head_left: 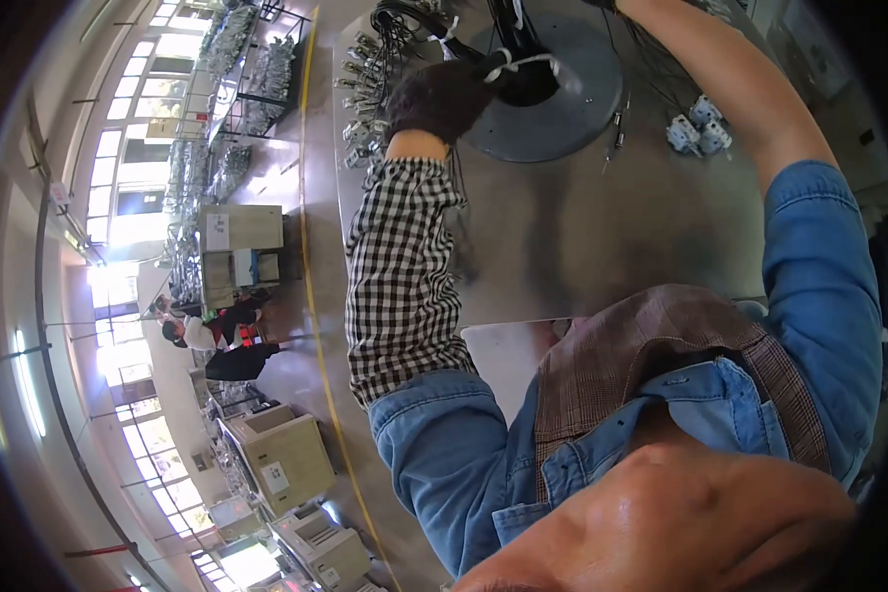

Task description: Organizing and preparing bundles of wire harnesses with connectors at a workbench.

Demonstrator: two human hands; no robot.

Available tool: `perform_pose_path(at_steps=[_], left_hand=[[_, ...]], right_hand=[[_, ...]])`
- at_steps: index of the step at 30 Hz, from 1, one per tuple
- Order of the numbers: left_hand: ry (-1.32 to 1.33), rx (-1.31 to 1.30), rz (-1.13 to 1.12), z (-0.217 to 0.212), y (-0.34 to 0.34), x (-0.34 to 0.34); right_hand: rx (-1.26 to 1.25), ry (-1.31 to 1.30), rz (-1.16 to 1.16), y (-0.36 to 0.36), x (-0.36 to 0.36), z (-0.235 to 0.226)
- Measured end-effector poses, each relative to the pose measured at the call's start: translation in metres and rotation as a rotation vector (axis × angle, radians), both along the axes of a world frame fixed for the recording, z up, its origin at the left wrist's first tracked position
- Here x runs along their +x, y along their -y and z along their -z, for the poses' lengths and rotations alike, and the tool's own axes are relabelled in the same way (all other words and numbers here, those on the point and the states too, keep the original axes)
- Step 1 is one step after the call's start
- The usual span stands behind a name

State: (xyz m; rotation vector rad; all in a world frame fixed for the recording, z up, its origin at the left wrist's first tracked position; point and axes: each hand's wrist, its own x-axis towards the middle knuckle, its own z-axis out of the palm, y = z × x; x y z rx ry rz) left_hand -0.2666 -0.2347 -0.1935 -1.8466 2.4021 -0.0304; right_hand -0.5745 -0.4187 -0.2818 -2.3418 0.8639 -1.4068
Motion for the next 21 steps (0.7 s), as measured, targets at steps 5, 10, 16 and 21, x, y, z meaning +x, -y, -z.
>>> perform_pose_path(at_steps=[5, 10, 16, 21], left_hand=[[0.153, -0.091, 0.024, -0.004, 0.017, -0.015], [0.241, -0.111, 0.147, -0.021, 0.044, -0.053], [0.142, -0.287, 0.194, -0.028, 0.033, -0.056], [-0.289, -0.618, -0.068, -0.039, -0.047, -0.074]], right_hand=[[-0.06, 0.064, -0.025, -0.19, 0.075, -0.041], [0.072, -0.307, -0.347, -0.303, 0.054, 0.013], [0.269, -0.626, -0.319, -0.355, -0.038, -0.012], [0.164, -0.487, -0.062, -0.391, -0.07, -0.018]])
